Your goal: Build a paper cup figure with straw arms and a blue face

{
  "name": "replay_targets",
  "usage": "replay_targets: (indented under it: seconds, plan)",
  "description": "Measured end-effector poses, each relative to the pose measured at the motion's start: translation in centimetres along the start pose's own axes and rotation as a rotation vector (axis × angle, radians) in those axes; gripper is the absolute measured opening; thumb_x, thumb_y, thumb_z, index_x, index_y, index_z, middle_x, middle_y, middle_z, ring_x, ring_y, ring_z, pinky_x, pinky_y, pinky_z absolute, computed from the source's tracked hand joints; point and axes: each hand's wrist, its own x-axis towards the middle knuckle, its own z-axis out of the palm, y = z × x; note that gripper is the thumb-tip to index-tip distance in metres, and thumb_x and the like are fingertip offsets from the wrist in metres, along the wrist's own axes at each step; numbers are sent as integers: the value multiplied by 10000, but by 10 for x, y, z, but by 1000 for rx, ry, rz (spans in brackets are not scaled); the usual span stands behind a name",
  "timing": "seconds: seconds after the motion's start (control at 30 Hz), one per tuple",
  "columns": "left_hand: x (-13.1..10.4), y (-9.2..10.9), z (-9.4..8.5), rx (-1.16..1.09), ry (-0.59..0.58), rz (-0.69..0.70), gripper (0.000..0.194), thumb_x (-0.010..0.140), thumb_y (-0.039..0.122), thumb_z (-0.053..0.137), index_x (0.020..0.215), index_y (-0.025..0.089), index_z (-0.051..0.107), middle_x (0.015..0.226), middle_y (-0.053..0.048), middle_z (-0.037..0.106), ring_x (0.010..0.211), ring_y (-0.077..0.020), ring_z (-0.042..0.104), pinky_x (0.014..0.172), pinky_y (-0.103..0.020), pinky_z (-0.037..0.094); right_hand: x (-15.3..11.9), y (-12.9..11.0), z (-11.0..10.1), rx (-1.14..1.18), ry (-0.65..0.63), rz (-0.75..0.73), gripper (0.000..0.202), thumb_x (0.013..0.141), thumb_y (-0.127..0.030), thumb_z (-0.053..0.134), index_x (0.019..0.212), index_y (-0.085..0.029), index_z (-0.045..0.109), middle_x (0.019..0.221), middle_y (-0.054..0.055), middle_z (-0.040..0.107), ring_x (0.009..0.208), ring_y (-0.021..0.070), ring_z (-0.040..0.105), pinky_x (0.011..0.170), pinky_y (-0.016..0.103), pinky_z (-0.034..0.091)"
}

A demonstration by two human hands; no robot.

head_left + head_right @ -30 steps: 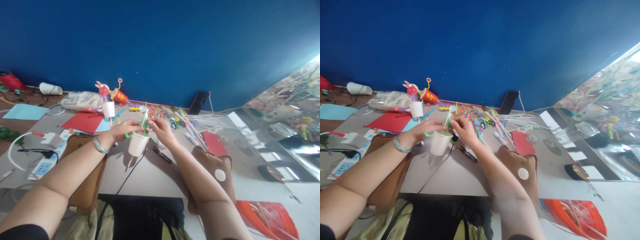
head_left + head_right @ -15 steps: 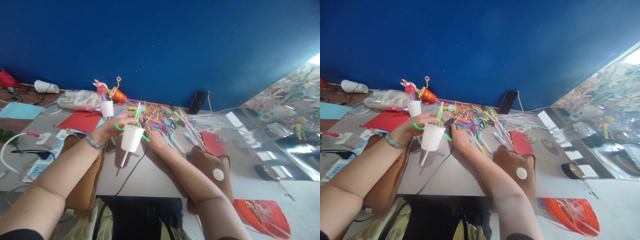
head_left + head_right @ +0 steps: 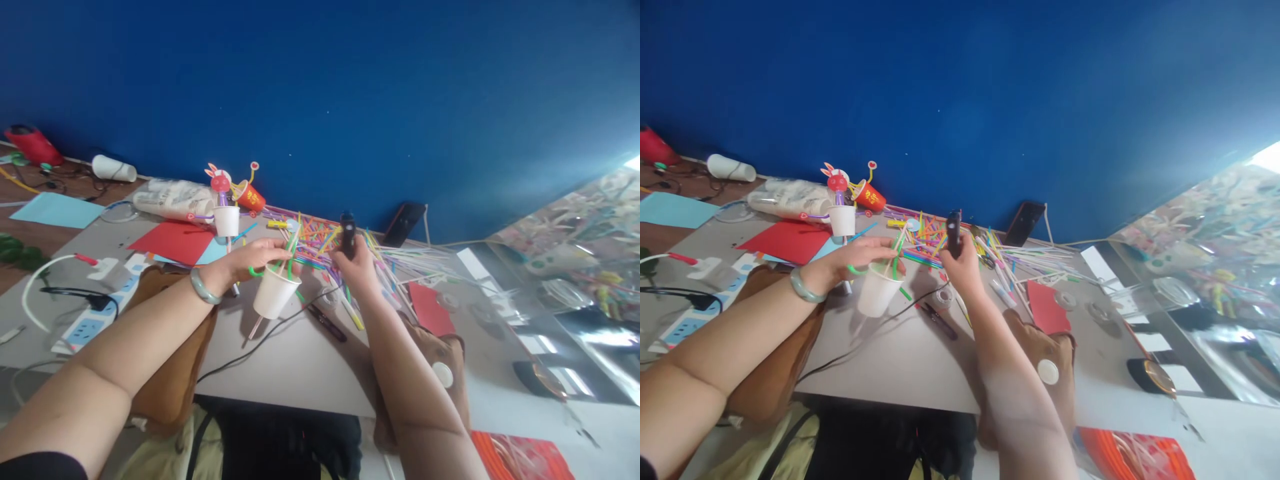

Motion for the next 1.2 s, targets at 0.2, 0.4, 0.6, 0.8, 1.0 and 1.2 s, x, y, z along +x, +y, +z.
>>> replay_targets:
  seconds: [0.2,0.4,0.6,0.8,1.0,1.2]
  plan:
    - [6,-7,5,105,126,81,402,804,528,733,855,168,560,676,-58,737,610,-189,700,549,-257,481,-16,-25,-19,43,-272,-14,328,846,-513,608,891,-189,625,566,-18,561,506,134,503,508,274,382]
    - [6,-10,7,134,134,172,427,818,529,725,950,135,627,698,-66,737,624,-183,704,574,-255,491,-30,-39,-21,-123,-313,-136,469,910,-600,541,673,-196,551,544,0,547,492,113,467,492,260,353]
    - [7,-13,7,147,129,208,429,817,536,725,900,121,651,709,-84,744,608,-165,691,566,-249,500,-30,-43,-22,-211,-349,-163,505,942,-546,501,577,-198,524,514,11,546,491,115,482,519,261,375]
    - [6,-12,8,189,111,233,395,830,516,713,861,126,656,689,-76,737,626,-168,696,591,-256,510,-30,-42,-20,-215,-346,-158,486,939,-533,505,591,-195,540,513,10,556,484,117,489,519,263,370]
    - [7,-14,7,241,109,231,349,876,482,661,880,133,654,702,-78,742,598,-155,672,567,-253,489,-29,-43,-19,-234,-337,-150,485,933,-534,510,581,-201,535,507,17,568,476,120,489,515,267,378]
    - [6,-14,8,236,117,216,383,860,512,671,916,134,639,669,-74,732,605,-179,692,559,-263,492,-28,-41,-17,-236,-316,-133,465,919,-531,522,594,-199,549,504,19,578,468,123,496,510,265,380]
